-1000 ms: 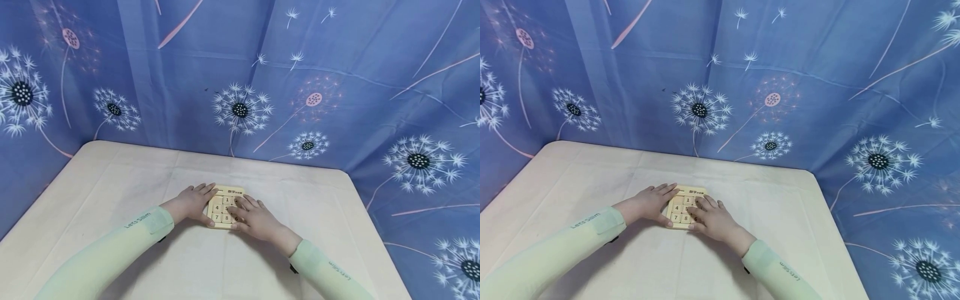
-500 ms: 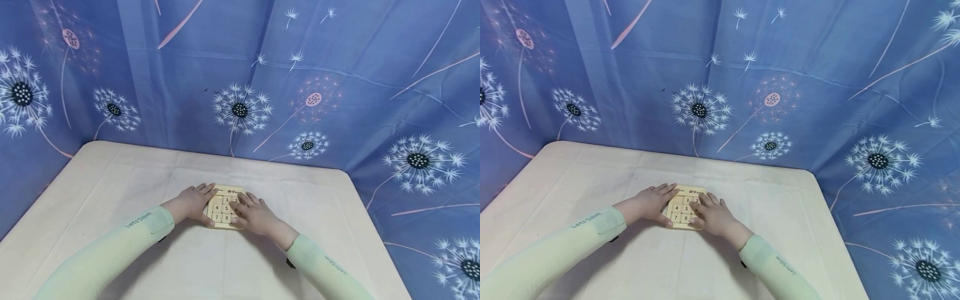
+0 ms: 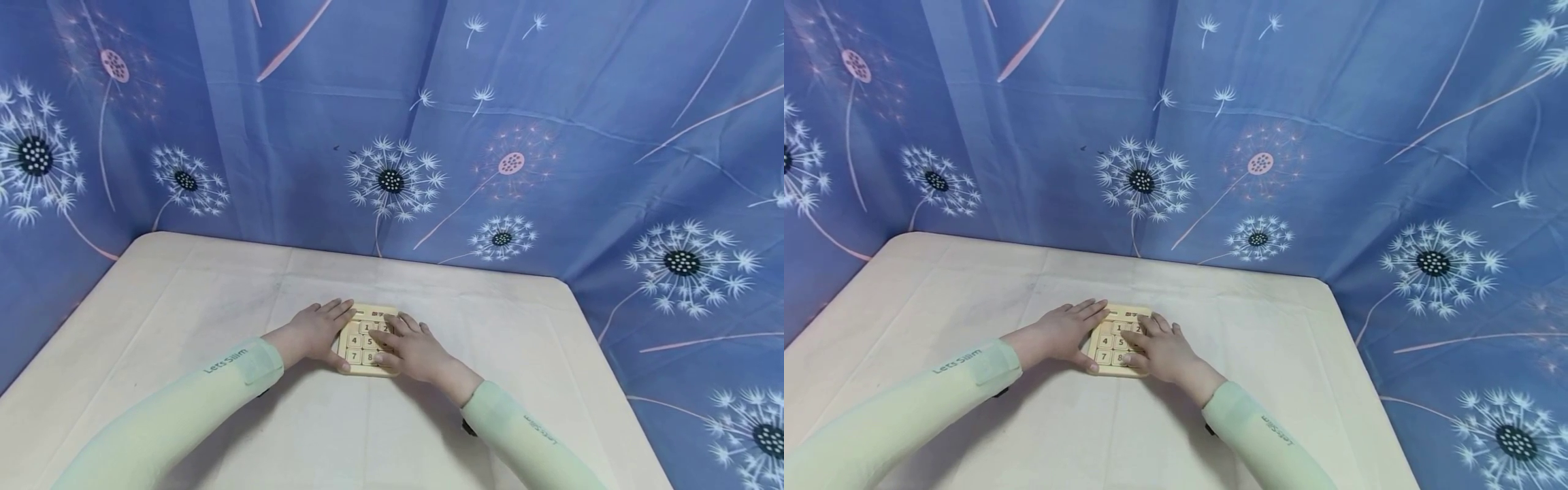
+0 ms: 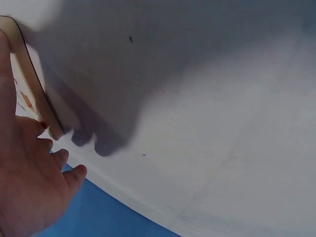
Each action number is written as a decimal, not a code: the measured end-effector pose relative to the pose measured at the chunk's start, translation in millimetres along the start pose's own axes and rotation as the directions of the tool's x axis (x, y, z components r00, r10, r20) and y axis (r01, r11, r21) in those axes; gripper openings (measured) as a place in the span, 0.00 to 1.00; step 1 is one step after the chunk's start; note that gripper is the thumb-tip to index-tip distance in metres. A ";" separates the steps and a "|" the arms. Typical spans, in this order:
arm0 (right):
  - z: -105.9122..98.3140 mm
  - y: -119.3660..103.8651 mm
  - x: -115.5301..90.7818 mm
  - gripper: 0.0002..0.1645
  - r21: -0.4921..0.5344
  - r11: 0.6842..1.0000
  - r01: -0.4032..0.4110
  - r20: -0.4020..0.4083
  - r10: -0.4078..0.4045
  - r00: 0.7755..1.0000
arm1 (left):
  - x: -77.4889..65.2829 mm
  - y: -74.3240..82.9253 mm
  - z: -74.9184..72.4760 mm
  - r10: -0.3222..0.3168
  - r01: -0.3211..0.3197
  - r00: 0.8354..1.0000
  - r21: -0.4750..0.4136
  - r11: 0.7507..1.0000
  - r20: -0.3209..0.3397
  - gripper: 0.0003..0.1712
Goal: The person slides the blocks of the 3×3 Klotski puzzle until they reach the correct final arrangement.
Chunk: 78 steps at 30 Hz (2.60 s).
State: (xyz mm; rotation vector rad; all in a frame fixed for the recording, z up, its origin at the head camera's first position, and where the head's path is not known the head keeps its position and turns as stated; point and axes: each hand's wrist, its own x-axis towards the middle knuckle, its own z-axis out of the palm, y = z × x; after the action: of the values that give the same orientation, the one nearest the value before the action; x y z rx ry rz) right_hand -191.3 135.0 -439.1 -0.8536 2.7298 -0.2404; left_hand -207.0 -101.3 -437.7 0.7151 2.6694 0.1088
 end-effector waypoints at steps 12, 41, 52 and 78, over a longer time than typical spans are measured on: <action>1.3 -3.8 10.6 0.31 -0.011 1.000 0.030 0.010 -0.030 1.000 | 3.4 -3.9 1.9 0.055 -0.055 0.998 -0.010 0.998 -0.033 0.70; 1.3 -0.4 10.3 0.35 -0.061 0.994 0.096 0.027 -0.094 0.995 | 7.3 -4.1 4.0 0.072 -0.073 0.997 -0.031 0.997 -0.023 0.70; 1.2 37.3 -5.4 0.34 -0.054 0.990 0.134 -0.089 -0.138 0.986 | 5.6 -4.7 5.2 0.089 -0.090 0.995 -0.029 0.996 -0.054 0.70; 4.0 51.9 -20.1 0.32 -0.039 0.992 0.120 -0.102 -0.124 0.987 | 5.0 -1.1 -0.9 0.066 -0.066 0.997 -0.010 0.998 -0.036 0.70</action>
State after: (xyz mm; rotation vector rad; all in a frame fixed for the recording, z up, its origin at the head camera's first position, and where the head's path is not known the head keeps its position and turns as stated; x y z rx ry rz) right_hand -201.9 188.5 -451.0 -1.0471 2.7871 -0.2732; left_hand -211.9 -99.8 -438.8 0.8055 2.6773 0.1548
